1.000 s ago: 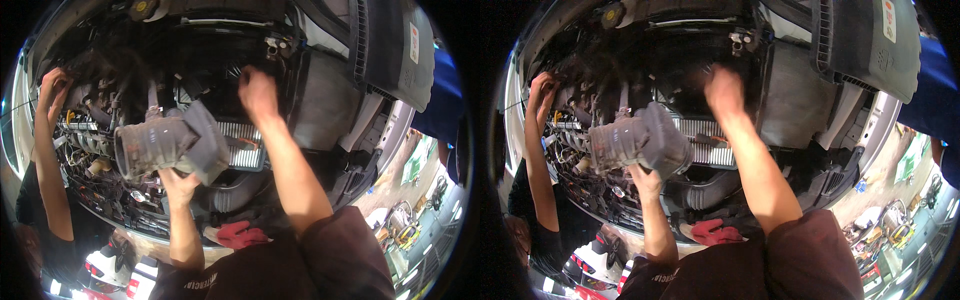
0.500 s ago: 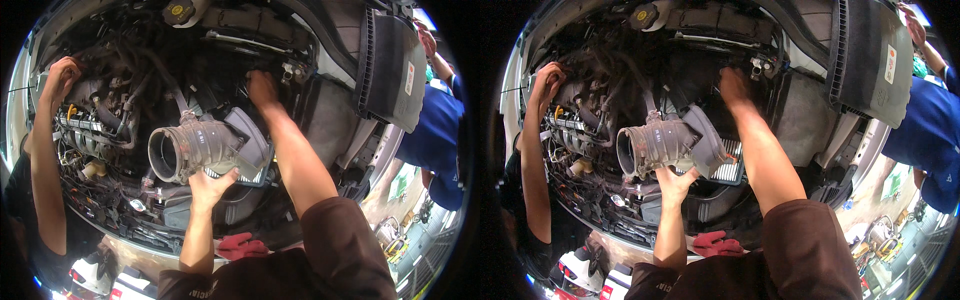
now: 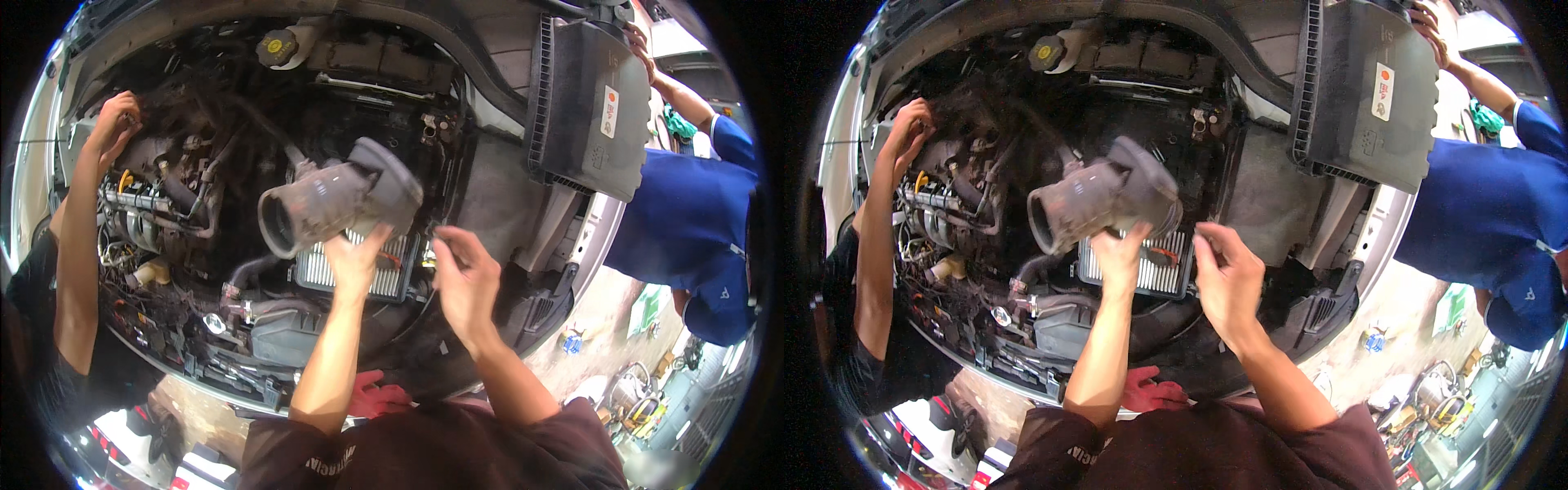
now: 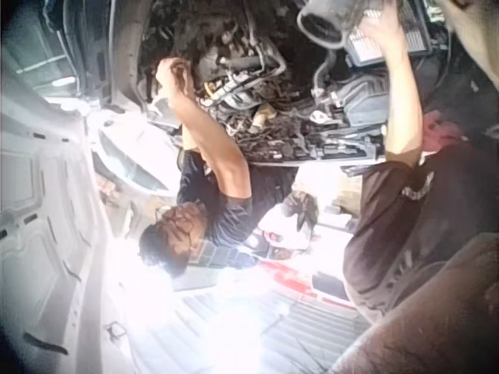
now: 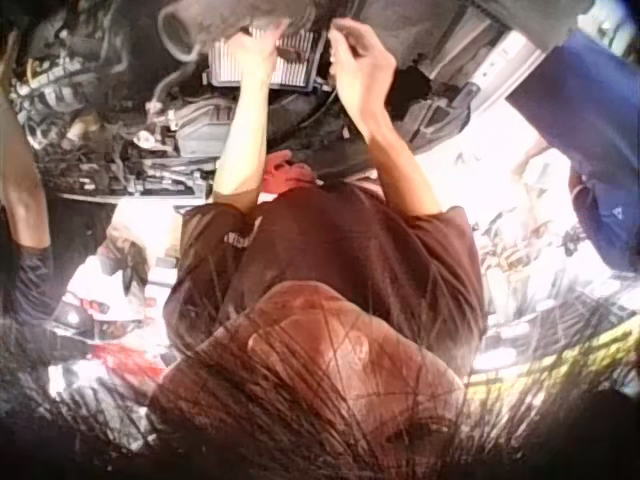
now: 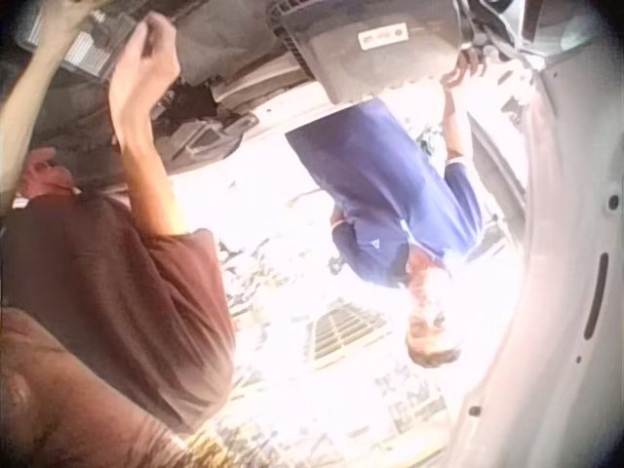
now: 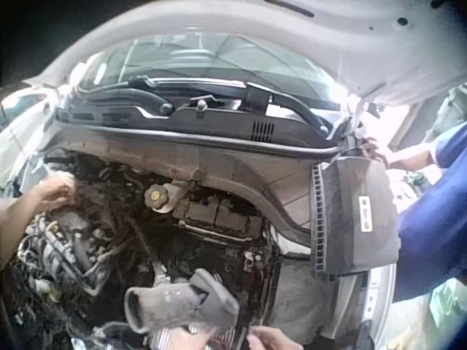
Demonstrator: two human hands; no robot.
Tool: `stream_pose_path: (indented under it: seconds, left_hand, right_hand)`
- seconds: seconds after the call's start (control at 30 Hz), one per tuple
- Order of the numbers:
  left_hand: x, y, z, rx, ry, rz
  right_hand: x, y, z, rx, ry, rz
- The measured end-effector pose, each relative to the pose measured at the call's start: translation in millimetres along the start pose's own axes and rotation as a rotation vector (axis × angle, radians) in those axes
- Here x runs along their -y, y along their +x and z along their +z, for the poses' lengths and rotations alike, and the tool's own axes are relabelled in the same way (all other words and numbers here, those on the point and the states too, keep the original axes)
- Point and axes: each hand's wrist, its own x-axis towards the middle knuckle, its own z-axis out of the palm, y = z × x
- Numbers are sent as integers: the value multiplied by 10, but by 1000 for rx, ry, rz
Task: The person removes an air intake component and uses a ratchet to loosen and remove bolts from the engine valve cover while two other people assist.
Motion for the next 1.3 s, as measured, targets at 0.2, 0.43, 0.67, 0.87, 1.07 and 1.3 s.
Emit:
stream_pose_path:
  seconds: [0.2,0.43,0.67,0.87,1.07,1.3]
  left_hand:
    - [272,129,590,-83,-170,23]
    - [470,128,478,-50,125,36]
    - [17,-796,-276,-2,131,-162]
    - [-276,-1730,-1073,45,-72,-14]
    - [-251,-1737,-1247,-13,-200,-178]
    - [296,-555,-1374,-528,-1069,-260]
  right_hand:
    - [20,-464,-713,206,503,358]
    - [-61,-671,-791,440,682,309]
    - [-105,-548,-207,510,303,138]
    - [-115,-915,242,857,386,395]
    - [-1,-1010,282,887,305,381]
    - [136,28,-356,490,-336,-394]
